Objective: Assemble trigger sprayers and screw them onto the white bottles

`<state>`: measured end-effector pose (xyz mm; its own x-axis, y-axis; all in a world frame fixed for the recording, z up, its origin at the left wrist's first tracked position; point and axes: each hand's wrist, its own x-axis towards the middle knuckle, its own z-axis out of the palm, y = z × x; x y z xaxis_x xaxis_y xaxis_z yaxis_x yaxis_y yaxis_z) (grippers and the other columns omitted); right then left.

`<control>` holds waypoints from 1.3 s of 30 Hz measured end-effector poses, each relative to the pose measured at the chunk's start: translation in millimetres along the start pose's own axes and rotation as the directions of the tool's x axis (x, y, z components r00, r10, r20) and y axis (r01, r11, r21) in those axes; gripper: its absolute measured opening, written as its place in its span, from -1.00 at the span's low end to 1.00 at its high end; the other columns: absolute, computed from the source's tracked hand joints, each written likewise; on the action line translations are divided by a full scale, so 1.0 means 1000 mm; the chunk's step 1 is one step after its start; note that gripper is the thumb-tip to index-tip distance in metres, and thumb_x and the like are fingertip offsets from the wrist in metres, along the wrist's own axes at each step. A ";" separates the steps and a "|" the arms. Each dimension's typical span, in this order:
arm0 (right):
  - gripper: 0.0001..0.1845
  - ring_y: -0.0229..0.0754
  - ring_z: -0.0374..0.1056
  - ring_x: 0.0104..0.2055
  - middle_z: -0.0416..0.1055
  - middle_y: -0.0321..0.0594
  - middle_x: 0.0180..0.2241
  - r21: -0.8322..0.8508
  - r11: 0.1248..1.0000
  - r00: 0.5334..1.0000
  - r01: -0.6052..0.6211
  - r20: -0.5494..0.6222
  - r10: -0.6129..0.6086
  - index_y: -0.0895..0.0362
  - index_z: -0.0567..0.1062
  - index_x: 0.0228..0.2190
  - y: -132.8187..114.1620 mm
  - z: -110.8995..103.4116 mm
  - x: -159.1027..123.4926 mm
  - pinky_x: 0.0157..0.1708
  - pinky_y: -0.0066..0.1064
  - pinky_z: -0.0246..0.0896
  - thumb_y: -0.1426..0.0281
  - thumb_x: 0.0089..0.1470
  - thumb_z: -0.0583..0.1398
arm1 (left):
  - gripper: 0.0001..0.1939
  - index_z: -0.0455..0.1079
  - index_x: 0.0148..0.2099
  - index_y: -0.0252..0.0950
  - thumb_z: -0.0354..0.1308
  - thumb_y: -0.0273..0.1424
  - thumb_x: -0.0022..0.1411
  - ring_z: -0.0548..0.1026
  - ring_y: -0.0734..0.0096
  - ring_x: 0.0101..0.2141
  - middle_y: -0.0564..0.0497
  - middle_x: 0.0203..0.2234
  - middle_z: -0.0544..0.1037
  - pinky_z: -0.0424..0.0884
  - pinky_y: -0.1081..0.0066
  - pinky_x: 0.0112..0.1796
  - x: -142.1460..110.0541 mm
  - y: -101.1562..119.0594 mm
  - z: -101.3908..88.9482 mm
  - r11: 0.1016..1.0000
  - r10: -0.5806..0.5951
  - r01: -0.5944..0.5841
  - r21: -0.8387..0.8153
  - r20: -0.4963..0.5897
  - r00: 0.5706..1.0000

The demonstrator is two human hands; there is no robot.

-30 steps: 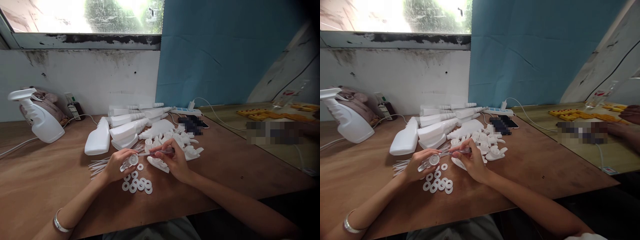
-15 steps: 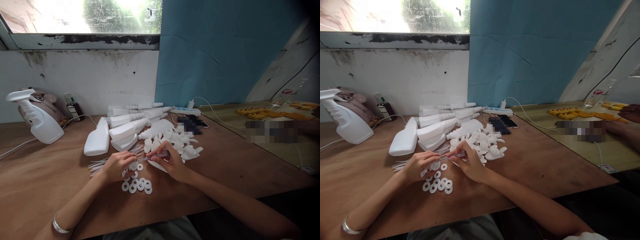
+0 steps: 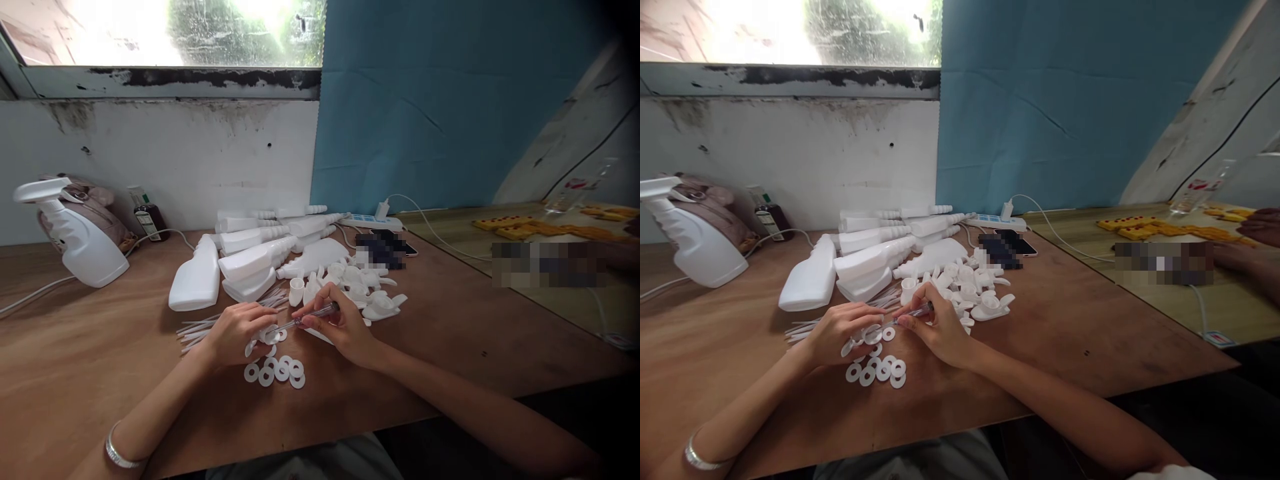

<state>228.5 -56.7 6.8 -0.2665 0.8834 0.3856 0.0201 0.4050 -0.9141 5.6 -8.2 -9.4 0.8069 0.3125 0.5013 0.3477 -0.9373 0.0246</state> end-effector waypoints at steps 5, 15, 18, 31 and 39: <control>-0.73 -0.14 0.46 -0.24 0.50 -0.22 -0.36 -0.042 0.999 0.999 0.032 -0.038 -0.034 0.06 0.17 -0.44 -0.001 -0.001 -0.001 -0.27 -0.25 0.44 0.30 0.06 0.21 | -0.72 0.34 -0.11 -0.33 0.06 -0.34 0.14 0.50 0.19 -0.25 -0.15 -0.18 0.53 0.43 0.26 -0.28 -0.001 -0.001 0.000 0.999 -0.040 0.041 0.030 -0.040 0.998; -0.75 -0.12 0.48 -0.35 0.53 -0.19 -0.39 -0.176 0.978 0.974 0.113 -0.174 -0.144 0.07 0.19 -0.45 -0.001 -0.003 -0.004 -0.37 -0.28 0.42 0.33 0.05 0.21 | -0.73 0.36 -0.12 -0.33 0.05 -0.42 0.09 0.48 0.16 -0.22 -0.16 -0.12 0.49 0.40 0.24 -0.28 0.000 0.000 -0.005 0.988 -0.071 0.071 0.136 -0.005 0.997; -0.77 -0.13 0.47 -0.39 0.52 -0.20 -0.43 -0.215 0.961 0.955 0.173 -0.201 -0.217 0.06 0.19 -0.47 0.000 -0.003 -0.005 -0.41 -0.30 0.39 0.37 0.05 0.20 | -0.75 0.36 -0.14 -0.33 0.05 -0.41 0.11 0.48 0.16 -0.22 -0.16 -0.12 0.49 0.39 0.25 -0.29 0.000 0.000 -0.005 0.985 -0.087 0.087 0.148 -0.008 0.996; -0.78 -0.14 0.48 -0.41 0.51 -0.25 -0.47 -0.309 0.914 0.937 0.264 -0.142 -0.318 0.05 0.21 -0.48 0.000 0.001 -0.006 -0.46 -0.34 0.37 0.46 0.02 0.20 | -0.67 0.39 -0.15 -0.31 0.07 -0.17 0.18 0.49 0.23 -0.28 -0.12 -0.18 0.53 0.37 0.31 -0.31 0.006 0.008 -0.009 0.983 -0.085 0.087 0.160 -0.017 0.996; -0.80 -0.10 0.49 -0.37 0.51 -0.23 -0.46 -0.315 0.918 0.951 0.240 -0.114 -0.288 0.05 0.22 -0.48 0.001 0.001 -0.007 -0.46 -0.33 0.38 0.44 0.04 0.19 | -0.70 0.39 -0.18 -0.33 0.08 -0.20 0.18 0.49 0.21 -0.29 -0.12 -0.19 0.53 0.38 0.30 -0.33 0.005 0.008 -0.007 0.984 -0.083 0.088 0.155 -0.041 0.996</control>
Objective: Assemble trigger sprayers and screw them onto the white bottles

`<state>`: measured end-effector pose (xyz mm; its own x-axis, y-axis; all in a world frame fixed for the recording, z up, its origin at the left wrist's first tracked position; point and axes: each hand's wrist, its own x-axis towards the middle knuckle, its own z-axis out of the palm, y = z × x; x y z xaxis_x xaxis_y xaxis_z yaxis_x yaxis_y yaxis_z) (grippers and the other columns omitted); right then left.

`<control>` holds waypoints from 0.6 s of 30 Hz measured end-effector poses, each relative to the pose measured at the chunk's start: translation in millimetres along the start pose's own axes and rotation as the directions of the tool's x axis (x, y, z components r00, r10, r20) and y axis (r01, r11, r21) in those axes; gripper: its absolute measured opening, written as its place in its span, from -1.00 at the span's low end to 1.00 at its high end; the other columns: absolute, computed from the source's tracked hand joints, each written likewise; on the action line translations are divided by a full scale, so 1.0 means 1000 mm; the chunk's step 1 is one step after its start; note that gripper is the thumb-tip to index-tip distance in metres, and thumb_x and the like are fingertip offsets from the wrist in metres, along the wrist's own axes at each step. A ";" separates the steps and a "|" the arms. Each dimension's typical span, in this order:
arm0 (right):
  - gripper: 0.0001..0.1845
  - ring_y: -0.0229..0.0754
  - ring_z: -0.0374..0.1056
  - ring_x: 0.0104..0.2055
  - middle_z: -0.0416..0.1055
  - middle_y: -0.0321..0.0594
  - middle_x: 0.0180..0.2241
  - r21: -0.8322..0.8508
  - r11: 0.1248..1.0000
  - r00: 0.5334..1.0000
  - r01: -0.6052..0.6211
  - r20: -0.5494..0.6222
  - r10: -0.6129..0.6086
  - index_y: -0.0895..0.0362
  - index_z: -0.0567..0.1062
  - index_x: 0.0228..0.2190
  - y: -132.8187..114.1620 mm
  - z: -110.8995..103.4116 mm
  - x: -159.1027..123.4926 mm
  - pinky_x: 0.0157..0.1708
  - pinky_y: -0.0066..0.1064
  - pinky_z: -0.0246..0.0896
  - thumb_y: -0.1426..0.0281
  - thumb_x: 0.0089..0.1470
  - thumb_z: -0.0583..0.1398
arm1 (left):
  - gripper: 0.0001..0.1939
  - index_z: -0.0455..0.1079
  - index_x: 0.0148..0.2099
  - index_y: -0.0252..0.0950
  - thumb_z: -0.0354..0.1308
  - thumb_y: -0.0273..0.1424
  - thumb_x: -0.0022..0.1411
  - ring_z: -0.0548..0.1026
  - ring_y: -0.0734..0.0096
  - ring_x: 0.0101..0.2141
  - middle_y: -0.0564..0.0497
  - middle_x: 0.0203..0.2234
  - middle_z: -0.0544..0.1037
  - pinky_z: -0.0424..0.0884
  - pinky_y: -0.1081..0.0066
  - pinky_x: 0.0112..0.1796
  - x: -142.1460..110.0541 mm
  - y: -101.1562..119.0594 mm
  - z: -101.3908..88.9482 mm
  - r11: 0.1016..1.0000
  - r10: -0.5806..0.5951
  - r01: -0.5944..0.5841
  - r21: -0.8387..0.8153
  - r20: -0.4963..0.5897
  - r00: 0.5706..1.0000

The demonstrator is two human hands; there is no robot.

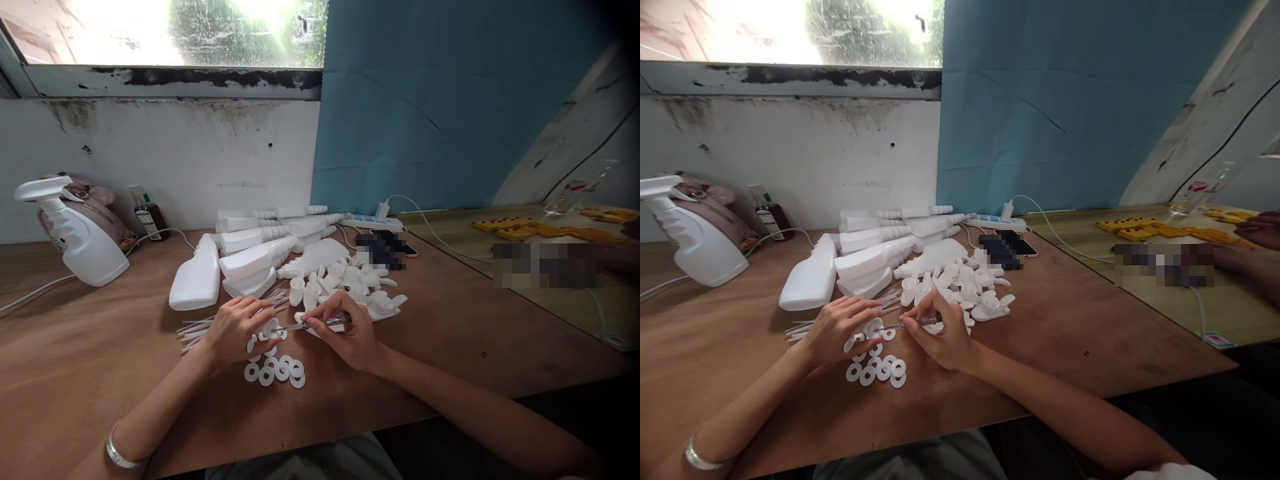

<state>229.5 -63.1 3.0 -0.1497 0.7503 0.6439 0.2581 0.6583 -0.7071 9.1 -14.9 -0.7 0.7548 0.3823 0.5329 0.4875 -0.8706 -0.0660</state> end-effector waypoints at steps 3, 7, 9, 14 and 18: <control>-0.80 -0.11 0.49 -0.38 0.50 -0.24 -0.47 0.003 1.000 1.000 0.007 0.005 -0.007 0.06 0.22 -0.48 0.000 0.000 0.000 -0.46 -0.34 0.38 0.45 0.03 0.19 | -0.70 0.39 -0.17 -0.33 0.09 -0.20 0.18 0.49 0.20 -0.29 -0.11 -0.19 0.53 0.38 0.29 -0.32 0.000 0.000 0.001 1.000 0.000 0.000 0.004 -0.002 1.000; -0.79 -0.13 0.49 -0.39 0.49 -0.25 -0.47 0.009 1.000 1.000 0.009 0.013 -0.009 0.06 0.22 -0.49 0.001 0.000 0.000 -0.47 -0.37 0.35 0.45 0.03 0.19 | -0.70 0.38 -0.16 -0.34 0.08 -0.21 0.18 0.48 0.20 -0.28 -0.12 -0.18 0.52 0.38 0.28 -0.32 -0.001 -0.001 0.001 1.000 0.005 -0.005 0.002 0.000 1.000; -0.80 -0.15 0.48 -0.39 0.48 -0.26 -0.47 0.005 1.000 1.000 0.017 0.025 -0.017 0.06 0.22 -0.49 0.002 0.001 0.000 -0.47 -0.38 0.34 0.45 0.04 0.19 | -0.70 0.38 -0.17 -0.34 0.07 -0.21 0.18 0.48 0.21 -0.28 -0.11 -0.18 0.52 0.38 0.29 -0.32 -0.001 -0.001 0.001 1.000 0.007 -0.007 0.004 0.004 1.000; -0.82 -0.22 0.44 -0.46 0.48 -0.26 -0.48 -0.029 0.997 0.996 0.078 0.046 -0.077 0.07 0.23 -0.48 0.004 0.001 0.000 -0.51 -0.43 0.30 0.45 0.04 0.17 | -0.70 0.37 -0.18 -0.32 0.06 -0.19 0.19 0.47 0.22 -0.27 -0.10 -0.17 0.52 0.36 0.29 -0.32 -0.002 -0.001 0.002 1.000 0.001 -0.001 0.013 0.026 1.000; -0.83 -0.24 0.41 -0.50 0.48 -0.26 -0.48 -0.022 0.996 0.995 0.090 0.053 -0.088 0.07 0.22 -0.47 0.003 0.000 0.001 -0.55 -0.44 0.27 0.46 0.04 0.16 | -0.60 0.36 -0.16 -0.33 0.06 -0.08 0.17 0.47 0.20 -0.28 -0.10 -0.16 0.52 0.35 0.26 -0.32 -0.003 -0.002 0.003 1.000 0.013 -0.013 0.000 0.061 0.998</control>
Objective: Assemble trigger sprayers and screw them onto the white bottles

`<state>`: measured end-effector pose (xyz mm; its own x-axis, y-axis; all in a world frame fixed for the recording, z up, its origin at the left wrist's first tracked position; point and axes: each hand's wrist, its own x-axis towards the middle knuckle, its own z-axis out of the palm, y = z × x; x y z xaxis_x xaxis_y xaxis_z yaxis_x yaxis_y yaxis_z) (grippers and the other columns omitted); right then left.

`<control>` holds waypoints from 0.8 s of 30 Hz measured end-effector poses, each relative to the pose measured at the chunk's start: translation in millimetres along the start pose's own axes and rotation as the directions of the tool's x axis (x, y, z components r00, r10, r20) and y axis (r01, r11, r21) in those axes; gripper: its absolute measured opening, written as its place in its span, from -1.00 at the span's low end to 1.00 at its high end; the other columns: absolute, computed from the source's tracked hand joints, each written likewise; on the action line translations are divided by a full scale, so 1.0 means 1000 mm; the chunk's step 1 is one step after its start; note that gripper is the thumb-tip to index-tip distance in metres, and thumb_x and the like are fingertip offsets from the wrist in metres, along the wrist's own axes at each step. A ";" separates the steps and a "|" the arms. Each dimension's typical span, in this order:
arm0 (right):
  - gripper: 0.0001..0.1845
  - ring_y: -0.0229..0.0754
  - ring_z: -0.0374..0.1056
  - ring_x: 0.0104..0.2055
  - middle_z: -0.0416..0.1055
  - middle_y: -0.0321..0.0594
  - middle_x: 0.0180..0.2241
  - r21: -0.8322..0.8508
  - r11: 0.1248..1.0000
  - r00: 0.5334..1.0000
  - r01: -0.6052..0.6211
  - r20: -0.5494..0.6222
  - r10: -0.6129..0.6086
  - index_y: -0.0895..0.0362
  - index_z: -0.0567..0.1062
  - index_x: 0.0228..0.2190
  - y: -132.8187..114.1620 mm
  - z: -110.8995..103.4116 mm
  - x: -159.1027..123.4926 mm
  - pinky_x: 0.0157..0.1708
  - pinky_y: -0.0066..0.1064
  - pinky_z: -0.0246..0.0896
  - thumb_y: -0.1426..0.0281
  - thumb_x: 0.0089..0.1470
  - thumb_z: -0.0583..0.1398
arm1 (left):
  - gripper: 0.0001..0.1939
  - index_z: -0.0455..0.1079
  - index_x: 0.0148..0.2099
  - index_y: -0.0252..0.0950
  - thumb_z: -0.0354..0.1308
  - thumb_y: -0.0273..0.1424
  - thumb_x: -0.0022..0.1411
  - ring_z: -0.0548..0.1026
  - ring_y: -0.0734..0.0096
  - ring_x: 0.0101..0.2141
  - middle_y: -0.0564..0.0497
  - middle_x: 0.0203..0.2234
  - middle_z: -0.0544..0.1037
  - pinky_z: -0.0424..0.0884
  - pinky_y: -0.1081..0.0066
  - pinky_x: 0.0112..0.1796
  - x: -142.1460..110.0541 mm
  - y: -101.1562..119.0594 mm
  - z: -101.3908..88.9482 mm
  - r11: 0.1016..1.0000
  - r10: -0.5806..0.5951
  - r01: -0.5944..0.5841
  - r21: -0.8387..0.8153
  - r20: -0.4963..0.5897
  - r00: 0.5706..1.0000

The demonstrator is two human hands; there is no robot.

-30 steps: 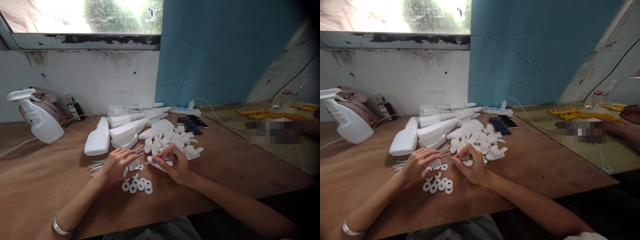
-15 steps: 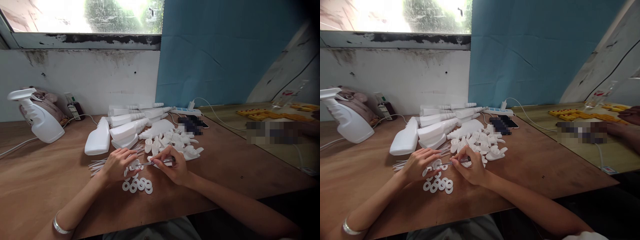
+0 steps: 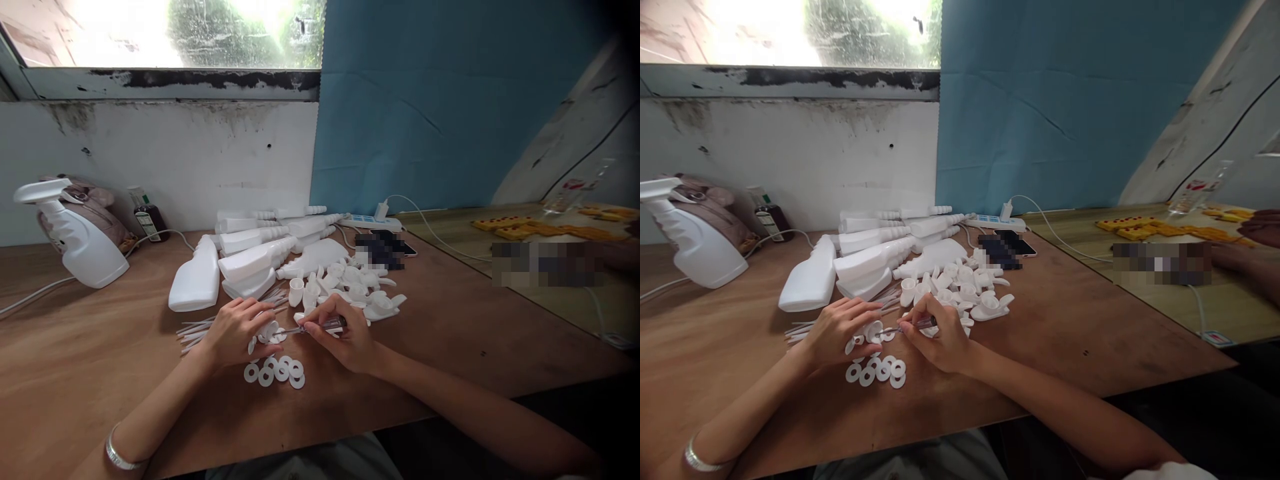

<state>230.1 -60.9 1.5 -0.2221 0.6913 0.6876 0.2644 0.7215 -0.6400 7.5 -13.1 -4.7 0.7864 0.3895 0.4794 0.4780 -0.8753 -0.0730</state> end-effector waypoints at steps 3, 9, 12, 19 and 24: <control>-0.82 -0.24 0.41 -0.50 0.49 -0.26 -0.47 0.001 1.000 1.000 -0.007 0.002 0.007 0.07 0.22 -0.47 0.000 0.000 0.000 -0.55 -0.45 0.26 0.47 0.04 0.17 | -0.57 0.36 -0.14 -0.33 0.05 -0.05 0.16 0.47 0.20 -0.27 -0.10 -0.16 0.51 0.34 0.26 -0.32 -0.001 0.000 0.001 1.000 -0.002 0.002 -0.006 0.018 1.000; -0.84 -0.28 0.39 -0.50 0.47 -0.26 -0.46 -0.012 1.000 1.000 0.012 0.020 -0.012 0.08 0.23 -0.45 0.001 0.000 -0.001 -0.52 -0.48 0.26 0.48 0.04 0.16 | -0.64 0.37 -0.18 -0.32 0.04 -0.12 0.20 0.46 0.22 -0.27 -0.08 -0.16 0.51 0.34 0.27 -0.31 0.000 0.000 0.000 1.000 -0.022 0.022 0.002 0.018 1.000; -0.84 -0.29 0.39 -0.49 0.46 -0.28 -0.47 -0.015 1.000 1.000 0.014 0.020 -0.013 0.08 0.23 -0.45 0.001 0.000 -0.001 -0.52 -0.48 0.25 0.49 0.05 0.16 | -0.65 0.37 -0.19 -0.32 0.03 -0.13 0.20 0.46 0.22 -0.27 -0.09 -0.16 0.52 0.34 0.28 -0.30 0.001 0.000 0.000 1.000 -0.024 0.024 0.008 0.017 1.000; -0.85 -0.29 0.38 -0.49 0.45 -0.28 -0.47 -0.035 0.999 1.000 0.014 0.025 -0.013 0.08 0.24 -0.45 0.002 0.000 -0.001 -0.52 -0.47 0.25 0.48 0.05 0.16 | -0.63 0.37 -0.13 -0.33 0.06 -0.13 0.18 0.47 0.20 -0.25 -0.09 -0.17 0.52 0.37 0.26 -0.30 0.000 0.001 0.003 1.000 -0.004 0.004 0.014 0.008 1.000; -0.84 -0.26 0.41 -0.46 0.45 -0.28 -0.47 -0.030 1.000 1.000 -0.002 0.028 0.003 0.08 0.23 -0.45 0.002 0.000 -0.002 -0.51 -0.45 0.27 0.48 0.05 0.16 | -0.64 0.36 -0.14 -0.32 0.07 -0.13 0.18 0.47 0.20 -0.24 -0.09 -0.14 0.51 0.38 0.25 -0.29 0.001 0.001 0.003 1.000 0.008 -0.008 0.010 -0.004 1.000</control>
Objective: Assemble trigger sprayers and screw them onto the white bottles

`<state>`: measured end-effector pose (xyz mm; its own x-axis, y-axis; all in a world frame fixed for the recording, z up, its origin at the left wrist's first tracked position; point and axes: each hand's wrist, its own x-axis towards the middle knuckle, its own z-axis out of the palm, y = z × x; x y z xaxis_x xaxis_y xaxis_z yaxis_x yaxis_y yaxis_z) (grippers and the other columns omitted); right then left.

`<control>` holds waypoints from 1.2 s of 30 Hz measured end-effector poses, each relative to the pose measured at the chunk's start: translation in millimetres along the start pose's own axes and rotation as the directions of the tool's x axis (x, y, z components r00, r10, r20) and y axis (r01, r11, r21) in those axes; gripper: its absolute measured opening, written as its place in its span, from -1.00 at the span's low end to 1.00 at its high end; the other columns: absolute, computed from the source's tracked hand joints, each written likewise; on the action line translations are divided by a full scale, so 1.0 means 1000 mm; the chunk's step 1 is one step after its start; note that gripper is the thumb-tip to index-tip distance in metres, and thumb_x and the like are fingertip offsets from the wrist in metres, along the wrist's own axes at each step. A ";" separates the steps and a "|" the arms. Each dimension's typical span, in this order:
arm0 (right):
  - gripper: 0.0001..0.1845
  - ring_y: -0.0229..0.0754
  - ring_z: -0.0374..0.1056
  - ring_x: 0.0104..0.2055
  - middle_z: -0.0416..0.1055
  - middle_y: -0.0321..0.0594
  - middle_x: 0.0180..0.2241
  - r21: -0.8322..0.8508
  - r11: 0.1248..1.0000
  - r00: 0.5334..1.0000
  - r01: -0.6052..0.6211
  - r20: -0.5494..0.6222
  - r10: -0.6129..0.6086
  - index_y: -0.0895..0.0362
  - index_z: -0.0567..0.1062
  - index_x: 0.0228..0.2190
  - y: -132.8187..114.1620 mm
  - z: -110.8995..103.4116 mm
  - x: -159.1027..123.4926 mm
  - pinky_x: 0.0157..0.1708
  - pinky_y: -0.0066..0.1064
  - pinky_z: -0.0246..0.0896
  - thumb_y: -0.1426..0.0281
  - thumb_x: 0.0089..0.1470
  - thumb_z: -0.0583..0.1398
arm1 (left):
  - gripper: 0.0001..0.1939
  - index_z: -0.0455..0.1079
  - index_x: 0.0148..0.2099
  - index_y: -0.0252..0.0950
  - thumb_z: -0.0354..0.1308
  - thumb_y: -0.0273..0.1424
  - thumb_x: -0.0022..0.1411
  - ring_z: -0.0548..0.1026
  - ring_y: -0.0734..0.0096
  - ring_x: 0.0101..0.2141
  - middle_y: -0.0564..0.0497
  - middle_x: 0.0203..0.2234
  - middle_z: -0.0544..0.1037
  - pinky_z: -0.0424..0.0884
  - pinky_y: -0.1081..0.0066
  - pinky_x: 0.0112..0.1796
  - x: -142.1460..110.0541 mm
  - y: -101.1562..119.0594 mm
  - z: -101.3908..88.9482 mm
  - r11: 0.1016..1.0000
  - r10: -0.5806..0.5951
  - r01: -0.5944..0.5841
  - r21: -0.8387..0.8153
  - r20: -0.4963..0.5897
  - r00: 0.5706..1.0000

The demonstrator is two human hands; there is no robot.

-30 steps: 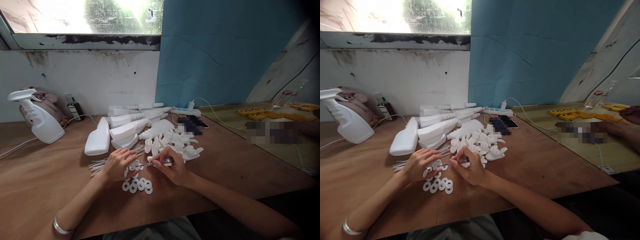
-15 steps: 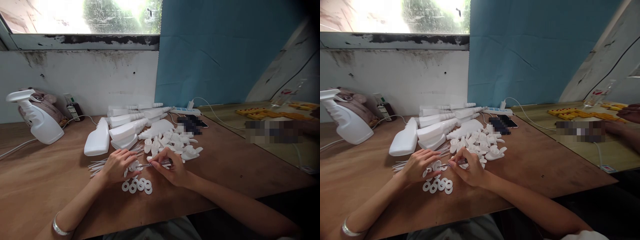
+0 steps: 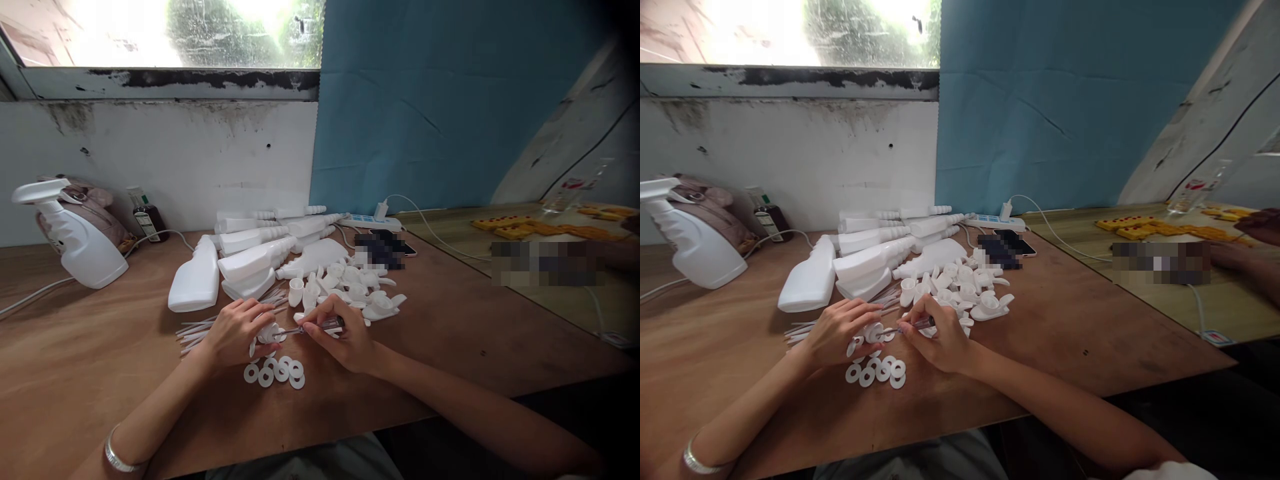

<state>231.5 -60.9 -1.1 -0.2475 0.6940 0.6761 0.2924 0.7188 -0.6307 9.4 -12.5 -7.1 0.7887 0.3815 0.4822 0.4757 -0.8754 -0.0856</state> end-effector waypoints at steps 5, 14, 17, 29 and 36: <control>-0.83 -0.24 0.42 -0.46 0.45 -0.28 -0.48 0.009 1.000 1.000 -0.023 -0.005 0.023 0.07 0.22 -0.46 0.000 0.001 0.001 -0.52 -0.44 0.28 0.46 0.05 0.16 | -0.66 0.35 -0.19 -0.32 0.10 -0.14 0.17 0.47 0.21 -0.25 -0.09 -0.16 0.52 0.40 0.27 -0.30 -0.001 -0.001 0.001 1.000 -0.002 0.002 -0.006 -0.011 1.000; -0.84 -0.26 0.40 -0.47 0.45 -0.26 -0.47 0.003 0.999 0.999 -0.034 -0.004 0.034 0.07 0.22 -0.46 0.000 0.000 0.001 -0.53 -0.45 0.28 0.43 0.06 0.15 | -0.75 0.30 -0.20 -0.30 0.16 -0.45 0.01 0.45 0.23 -0.26 -0.06 -0.15 0.51 0.40 0.30 -0.29 -0.003 -0.002 0.001 0.999 -0.050 0.050 -0.002 0.081 0.996; -0.84 -0.25 0.40 -0.48 0.46 -0.26 -0.47 0.004 1.000 1.000 -0.031 -0.002 0.031 0.07 0.22 -0.46 -0.001 0.001 0.001 -0.54 -0.45 0.28 0.43 0.07 0.15 | -0.79 0.30 -0.22 -0.29 0.11 -0.47 0.01 0.45 0.23 -0.26 -0.08 -0.15 0.51 0.39 0.31 -0.31 -0.003 -0.002 0.001 0.998 -0.056 0.056 0.000 0.088 0.995; -0.86 -0.26 0.40 -0.49 0.45 -0.27 -0.48 -0.002 1.000 0.999 0.030 -0.016 -0.030 0.08 0.25 -0.45 -0.001 0.000 0.001 -0.53 -0.46 0.27 0.48 0.05 0.16 | -0.77 0.27 -0.22 -0.29 0.12 -0.49 -0.01 0.45 0.17 -0.22 -0.07 -0.13 0.51 0.39 0.26 -0.31 -0.002 -0.002 -0.002 0.996 -0.092 0.092 0.000 0.085 0.992; -0.85 -0.28 0.39 -0.52 0.46 -0.28 -0.48 0.007 0.999 0.999 0.040 -0.020 -0.040 0.08 0.23 -0.45 -0.001 0.000 0.001 -0.56 -0.48 0.26 0.48 0.05 0.16 | -0.79 0.27 -0.23 -0.29 0.13 -0.44 0.03 0.46 0.16 -0.22 -0.09 -0.13 0.51 0.39 0.27 -0.31 -0.002 -0.003 -0.002 0.995 -0.099 0.099 -0.008 0.066 0.993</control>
<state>230.9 -60.9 0.3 -0.2401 0.6641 0.7081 0.2758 0.7460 -0.6061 5.5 -11.2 -5.5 0.7620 0.4848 0.4294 0.5486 -0.8355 -0.0301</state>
